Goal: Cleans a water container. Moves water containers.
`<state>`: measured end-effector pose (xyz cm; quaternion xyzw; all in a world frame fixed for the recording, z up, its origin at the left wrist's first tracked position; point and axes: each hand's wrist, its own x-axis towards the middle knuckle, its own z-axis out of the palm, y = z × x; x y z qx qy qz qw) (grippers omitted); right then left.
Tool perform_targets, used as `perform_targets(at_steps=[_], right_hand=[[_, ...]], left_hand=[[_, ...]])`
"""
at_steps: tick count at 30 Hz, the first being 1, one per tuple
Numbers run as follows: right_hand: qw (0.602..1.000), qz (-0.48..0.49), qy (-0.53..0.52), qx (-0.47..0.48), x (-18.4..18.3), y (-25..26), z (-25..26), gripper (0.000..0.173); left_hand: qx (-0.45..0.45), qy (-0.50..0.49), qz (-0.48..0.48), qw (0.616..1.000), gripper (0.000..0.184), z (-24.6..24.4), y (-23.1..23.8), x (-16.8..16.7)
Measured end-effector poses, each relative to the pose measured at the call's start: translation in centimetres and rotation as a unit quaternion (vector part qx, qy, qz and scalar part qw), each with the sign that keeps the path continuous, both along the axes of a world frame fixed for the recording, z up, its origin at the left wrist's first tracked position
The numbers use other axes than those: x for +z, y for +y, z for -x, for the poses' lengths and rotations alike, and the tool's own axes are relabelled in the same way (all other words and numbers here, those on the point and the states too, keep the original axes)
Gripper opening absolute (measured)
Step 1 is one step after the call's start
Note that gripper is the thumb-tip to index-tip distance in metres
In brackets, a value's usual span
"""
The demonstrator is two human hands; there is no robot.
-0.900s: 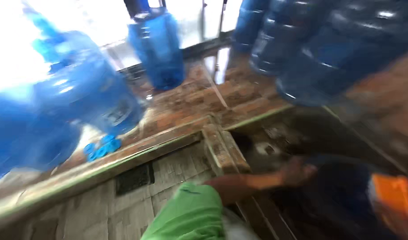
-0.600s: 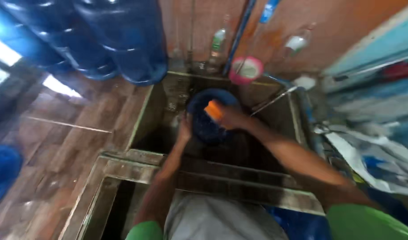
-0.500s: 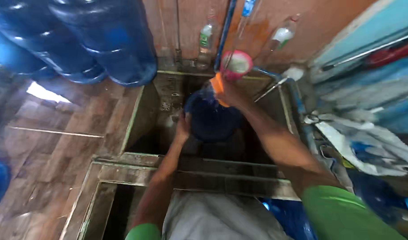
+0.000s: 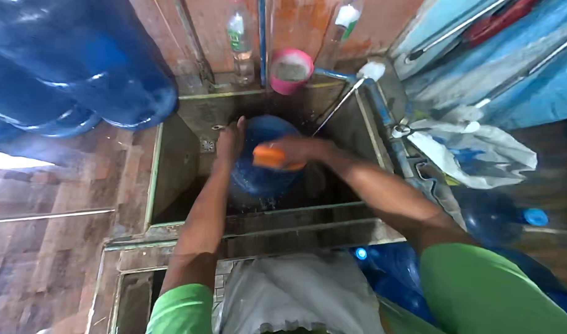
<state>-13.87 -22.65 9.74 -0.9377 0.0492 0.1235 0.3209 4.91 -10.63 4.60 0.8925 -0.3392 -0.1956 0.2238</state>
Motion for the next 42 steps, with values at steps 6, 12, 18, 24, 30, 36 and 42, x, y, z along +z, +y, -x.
perform_targets(at_steps=[6,12,18,24,30,36,42], right_hand=[[0.993,0.075,-0.012,-0.095,1.3,2.7,5.5,0.071],[0.923,-0.163,-0.153,-0.313,-4.0,-1.3,9.4,0.083],[0.79,-0.327,-0.199,-0.478,-12.6,2.6,8.1,0.087],[0.948,-0.112,-0.122,-0.273,-5.0,2.6,9.0,0.079],[0.965,0.059,-0.042,-0.252,-0.8,3.6,7.3,0.064],[0.989,0.002,0.018,-0.145,-0.2,2.4,6.1,0.063],[0.996,0.019,0.002,-0.092,-1.0,7.2,3.8,0.069]], left_hand=[[-0.158,-0.086,-0.052,0.982,0.087,0.5,-5.2,2.1],[-0.069,-0.058,-0.051,0.995,0.08,-1.2,-4.4,2.2],[-0.101,-0.206,-0.039,0.973,0.08,0.9,-3.3,-0.4],[-0.296,-0.25,0.115,0.915,0.055,2.4,-8.6,-1.7],[-0.265,-0.211,-0.082,0.937,0.07,3.0,-10.8,2.4],[-0.288,-0.175,-0.102,0.936,0.08,1.5,-8.0,2.2],[-0.198,-0.128,-0.102,0.966,0.08,0.4,-5.6,2.5]])
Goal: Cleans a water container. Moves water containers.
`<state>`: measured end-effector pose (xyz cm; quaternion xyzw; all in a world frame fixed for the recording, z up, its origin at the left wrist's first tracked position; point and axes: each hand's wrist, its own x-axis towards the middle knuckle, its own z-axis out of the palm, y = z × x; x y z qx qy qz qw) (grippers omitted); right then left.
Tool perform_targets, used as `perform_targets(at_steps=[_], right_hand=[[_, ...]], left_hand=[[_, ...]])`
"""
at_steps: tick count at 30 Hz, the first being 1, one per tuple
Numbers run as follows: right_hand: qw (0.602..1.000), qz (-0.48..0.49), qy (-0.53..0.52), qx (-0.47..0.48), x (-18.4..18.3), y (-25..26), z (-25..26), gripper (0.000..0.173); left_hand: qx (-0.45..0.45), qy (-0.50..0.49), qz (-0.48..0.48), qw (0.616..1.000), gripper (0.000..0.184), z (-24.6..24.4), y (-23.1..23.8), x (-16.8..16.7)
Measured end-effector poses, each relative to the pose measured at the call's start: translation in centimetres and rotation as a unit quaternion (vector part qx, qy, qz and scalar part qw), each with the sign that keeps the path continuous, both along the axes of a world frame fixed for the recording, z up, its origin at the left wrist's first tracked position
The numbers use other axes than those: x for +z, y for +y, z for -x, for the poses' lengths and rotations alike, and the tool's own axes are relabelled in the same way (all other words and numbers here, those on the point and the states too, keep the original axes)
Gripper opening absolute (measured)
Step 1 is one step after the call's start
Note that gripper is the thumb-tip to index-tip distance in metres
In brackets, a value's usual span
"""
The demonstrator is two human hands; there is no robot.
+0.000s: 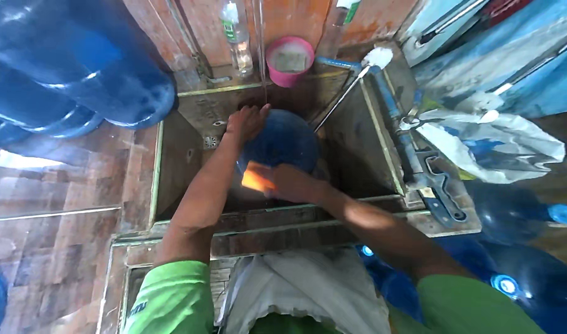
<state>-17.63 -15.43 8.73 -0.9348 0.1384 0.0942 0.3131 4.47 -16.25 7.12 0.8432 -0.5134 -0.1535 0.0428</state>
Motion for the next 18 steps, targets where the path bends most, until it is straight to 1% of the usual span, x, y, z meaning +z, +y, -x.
perform_targets(at_steps=[1,2,3,4,5,6,7,8,9,10,11,12,13,14,15,16,17,18], right_hand=[[0.999,-0.032,0.015,0.022,0.1,-1.1,0.2,0.071],[0.999,-0.044,0.026,0.003,0.5,-3.2,0.6,0.072],[0.998,-0.038,0.017,-0.053,1.1,-5.5,1.0,0.073],[0.994,-0.011,0.002,-0.109,1.7,-6.8,1.2,0.073],[0.99,0.024,-0.006,-0.14,2.1,-6.4,1.0,0.071],[0.99,0.047,-0.011,-0.132,1.9,-4.2,0.9,0.069],[0.995,0.049,-0.023,-0.087,1.5,-0.9,0.9,0.066],[0.999,0.023,-0.031,-0.032,0.3,1.6,0.5,0.064],[0.999,-0.019,-0.044,-0.006,-1.0,2.8,0.1,0.064],[0.996,-0.051,-0.073,-0.027,-2.0,2.9,0.0,0.063],[0.987,-0.072,-0.108,-0.097,-2.2,2.2,0.4,0.063],[0.968,-0.081,-0.154,-0.182,-2.2,1.6,1.3,0.065],[0.946,-0.09,-0.197,-0.242,-2.7,1.8,1.9,0.071],[0.935,-0.103,-0.228,-0.252,-3.8,2.6,2.0,0.075],[0.936,-0.124,-0.242,-0.223,-5.1,3.6,1.7,0.079],[0.94,-0.137,-0.245,-0.196,-6.3,4.2,1.5,0.079],[0.933,-0.148,-0.256,-0.205,-7.2,4.2,1.6,0.077],[0.911,-0.164,-0.277,-0.256,-7.7,3.5,2.2,0.074]], left_hand=[[0.0,0.008,0.008,1.0,0.079,-0.6,0.8,-0.3],[-0.001,0.019,0.027,0.999,0.077,-1.2,1.9,-0.8],[0.004,0.029,0.035,0.999,0.077,-1.8,2.8,-1.1],[0.024,0.033,0.03,0.999,0.079,-2.3,3.5,-1.2],[0.061,0.036,0.021,0.997,0.083,-2.8,4.0,-1.4],[0.106,0.037,0.011,0.994,0.086,-3.1,4.7,-1.5],[0.145,0.041,0.005,0.989,0.09,-3.4,5.7,-1.4],[0.181,0.051,0.003,0.982,0.092,-3.6,6.7,-1.1],[0.212,0.061,0.007,0.975,0.094,-3.5,7.9,-0.7],[0.229,0.069,0.018,0.971,0.094,-3.3,9.3,-0.9],[0.227,0.071,0.028,0.971,0.091,-3.2,10.1,-1.6],[0.221,0.063,0.038,0.972,0.088,-2.7,10.0,-2.5],[0.212,0.034,0.033,0.976,0.089,-1.9,9.3,-3.3],[0.181,-0.002,0.046,0.982,0.091,-1.3,9.0,-4.1],[0.128,-0.041,0.082,0.987,0.088,-0.8,8.8,-4.9],[0.063,-0.076,0.123,0.987,0.083,-0.2,8.4,-5.4],[0.007,-0.092,0.156,0.983,0.078,0.7,8.0,-5.7],[-0.042,-0.089,0.18,0.979,0.077,1.6,7.5,-5.7]])
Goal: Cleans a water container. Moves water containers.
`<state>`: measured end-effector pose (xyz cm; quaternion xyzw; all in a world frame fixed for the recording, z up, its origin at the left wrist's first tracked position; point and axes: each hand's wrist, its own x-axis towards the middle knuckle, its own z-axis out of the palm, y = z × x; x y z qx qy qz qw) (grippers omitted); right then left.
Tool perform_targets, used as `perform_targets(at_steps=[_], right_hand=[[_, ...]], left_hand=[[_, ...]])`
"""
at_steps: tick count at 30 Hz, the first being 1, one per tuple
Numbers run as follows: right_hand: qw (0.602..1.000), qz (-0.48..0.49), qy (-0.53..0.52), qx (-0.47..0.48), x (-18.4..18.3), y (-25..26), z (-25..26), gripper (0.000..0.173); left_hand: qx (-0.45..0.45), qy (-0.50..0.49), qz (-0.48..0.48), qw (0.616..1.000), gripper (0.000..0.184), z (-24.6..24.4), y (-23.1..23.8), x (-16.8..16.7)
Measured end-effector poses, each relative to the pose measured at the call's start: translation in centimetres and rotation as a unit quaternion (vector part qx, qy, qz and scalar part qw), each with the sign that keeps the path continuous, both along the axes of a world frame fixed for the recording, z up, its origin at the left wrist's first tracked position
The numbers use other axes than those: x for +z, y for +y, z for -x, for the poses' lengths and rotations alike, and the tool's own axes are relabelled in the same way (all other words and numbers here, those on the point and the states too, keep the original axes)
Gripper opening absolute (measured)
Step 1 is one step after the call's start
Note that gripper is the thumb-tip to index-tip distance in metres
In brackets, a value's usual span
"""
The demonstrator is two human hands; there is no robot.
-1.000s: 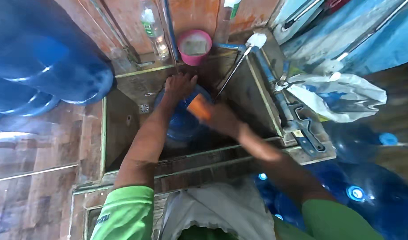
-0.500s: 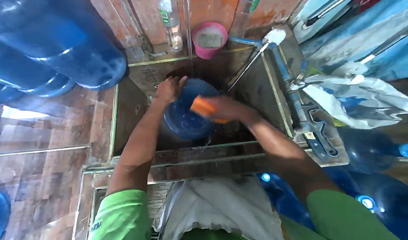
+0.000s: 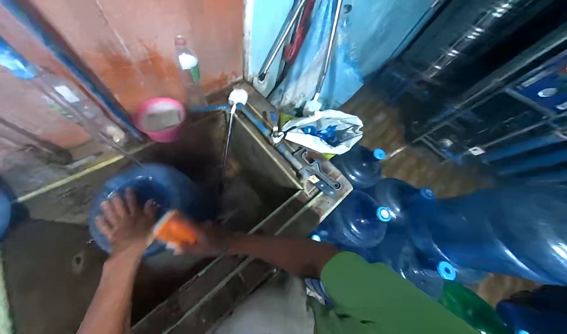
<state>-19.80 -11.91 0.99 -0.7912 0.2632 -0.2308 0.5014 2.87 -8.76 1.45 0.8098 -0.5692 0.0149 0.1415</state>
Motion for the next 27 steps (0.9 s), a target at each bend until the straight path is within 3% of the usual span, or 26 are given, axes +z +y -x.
perform_targets(at_steps=[3,5,8,12,13,15,17,18,20,22,24,26,27], right_hand=[[0.975,-0.127,-0.078,-0.166,-1.9,-2.9,1.5,0.081],[0.981,-0.148,-0.049,-0.114,-2.2,-1.1,1.8,0.086],[0.993,-0.103,0.053,-0.003,0.2,-0.5,2.7,0.082],[0.989,0.035,0.127,-0.063,3.1,-7.1,3.5,0.083],[0.984,0.087,0.154,-0.035,4.2,-6.3,3.0,0.08],[0.952,0.149,0.241,0.114,6.7,-3.0,0.9,0.07],[0.902,0.115,0.316,0.271,8.0,-1.9,-0.8,0.069],[0.895,0.097,0.331,0.283,8.6,-2.9,-1.1,0.069],[0.916,0.107,0.33,0.2,10.2,-5.9,-0.9,0.074],[0.937,0.161,0.297,0.088,9.6,-5.8,-1.0,0.076],[0.952,0.2,0.215,0.085,6.7,-1.8,-1.6,0.073],[0.976,0.138,0.14,0.091,3.4,-0.2,-2.2,0.068],[0.99,0.104,0.09,0.039,2.1,-0.5,-2.3,0.067]], left_hand=[[-0.163,0.037,0.035,0.985,0.066,1.5,-1.6,-0.7],[-0.129,0.042,0.065,0.989,0.057,1.6,-2.9,-0.9],[0.039,0.037,0.052,0.997,0.057,1.1,-5.5,1.0],[-0.067,-0.052,-0.034,0.996,0.061,1.2,-7.0,2.1],[-0.056,-0.054,-0.052,0.996,0.062,1.3,-7.4,2.6],[0.0,-0.035,-0.091,0.995,0.065,1.1,-8.2,3.6],[0.046,0.0,-0.134,0.99,0.078,0.4,-8.6,4.4],[0.061,0.015,-0.145,0.987,0.083,-0.1,-8.4,4.7],[0.119,0.044,-0.155,0.98,0.09,-1.2,-7.2,5.2],[0.2,0.087,-0.189,0.957,0.095,-2.6,-5.5,5.5],[0.263,0.13,-0.211,0.932,0.092,-4.0,-4.1,5.3],[0.288,0.142,-0.21,0.923,0.088,-4.2,-2.8,5.2],[0.276,0.124,-0.208,0.93,0.088,-3.5,-2.2,5.0]])
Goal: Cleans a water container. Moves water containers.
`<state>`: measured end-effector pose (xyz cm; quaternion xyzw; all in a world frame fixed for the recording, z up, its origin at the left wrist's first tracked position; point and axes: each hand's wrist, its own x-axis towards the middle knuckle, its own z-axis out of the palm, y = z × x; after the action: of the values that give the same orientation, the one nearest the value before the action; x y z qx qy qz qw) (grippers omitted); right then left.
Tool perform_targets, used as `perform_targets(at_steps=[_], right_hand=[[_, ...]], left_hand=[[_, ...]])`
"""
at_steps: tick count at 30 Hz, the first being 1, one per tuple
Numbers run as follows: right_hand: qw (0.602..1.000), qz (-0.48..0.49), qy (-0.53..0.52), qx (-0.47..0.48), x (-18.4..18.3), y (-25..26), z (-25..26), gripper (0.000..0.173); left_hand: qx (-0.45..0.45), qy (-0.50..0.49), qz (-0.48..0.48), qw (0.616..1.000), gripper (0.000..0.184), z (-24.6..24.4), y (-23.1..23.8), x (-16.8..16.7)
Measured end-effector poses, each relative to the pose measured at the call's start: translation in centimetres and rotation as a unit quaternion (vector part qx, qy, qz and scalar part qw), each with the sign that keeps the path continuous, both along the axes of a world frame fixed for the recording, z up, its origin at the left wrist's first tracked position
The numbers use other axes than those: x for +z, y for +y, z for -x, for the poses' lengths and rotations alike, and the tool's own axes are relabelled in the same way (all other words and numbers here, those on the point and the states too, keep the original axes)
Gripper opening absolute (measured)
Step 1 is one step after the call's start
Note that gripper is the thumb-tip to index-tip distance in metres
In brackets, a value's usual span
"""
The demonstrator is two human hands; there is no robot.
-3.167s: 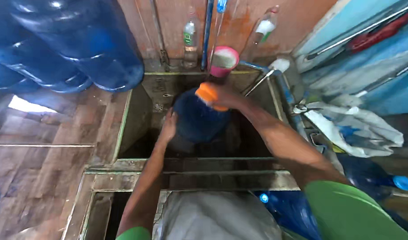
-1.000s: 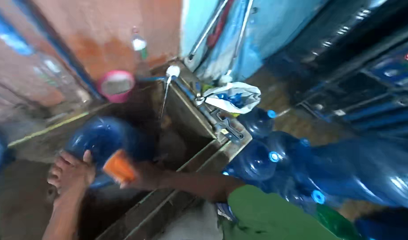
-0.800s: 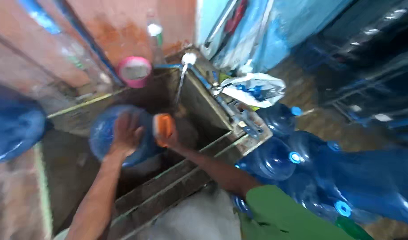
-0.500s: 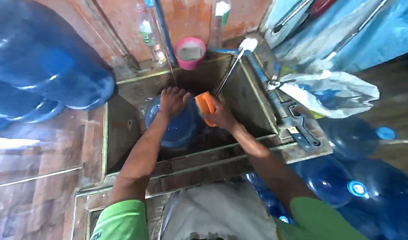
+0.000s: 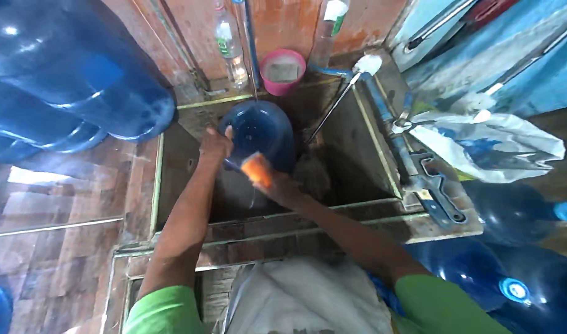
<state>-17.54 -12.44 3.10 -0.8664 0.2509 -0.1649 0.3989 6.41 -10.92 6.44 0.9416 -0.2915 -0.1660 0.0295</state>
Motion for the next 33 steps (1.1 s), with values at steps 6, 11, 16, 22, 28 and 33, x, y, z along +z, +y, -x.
perform_targets(at_steps=[6,11,16,22,28,33], right_hand=[[0.983,-0.128,-0.114,-0.069,-4.2,1.5,0.1,0.095],[0.906,-0.342,-0.134,-0.211,-7.8,-3.1,1.6,0.093],[0.863,-0.434,-0.175,-0.189,-7.3,-2.9,2.0,0.087],[0.876,-0.425,-0.166,-0.158,-4.8,0.6,2.2,0.089],[0.925,-0.328,-0.122,-0.147,-4.3,0.0,2.9,0.096],[0.94,-0.261,-0.124,-0.18,-3.2,-2.7,3.2,0.09]], left_hand=[[-0.276,-0.032,0.196,0.941,0.066,3.8,-1.4,-3.6],[-0.4,-0.035,0.364,0.84,0.053,2.7,-3.4,-4.9],[-0.259,-0.075,0.33,0.905,0.055,2.0,-5.1,-3.9],[-0.262,-0.12,0.301,0.909,0.057,1.2,-5.7,-4.0],[-0.357,-0.13,0.301,0.875,0.055,1.1,-5.4,-3.8],[-0.009,-0.041,0.015,0.999,0.098,-2.1,-4.7,-0.2]])
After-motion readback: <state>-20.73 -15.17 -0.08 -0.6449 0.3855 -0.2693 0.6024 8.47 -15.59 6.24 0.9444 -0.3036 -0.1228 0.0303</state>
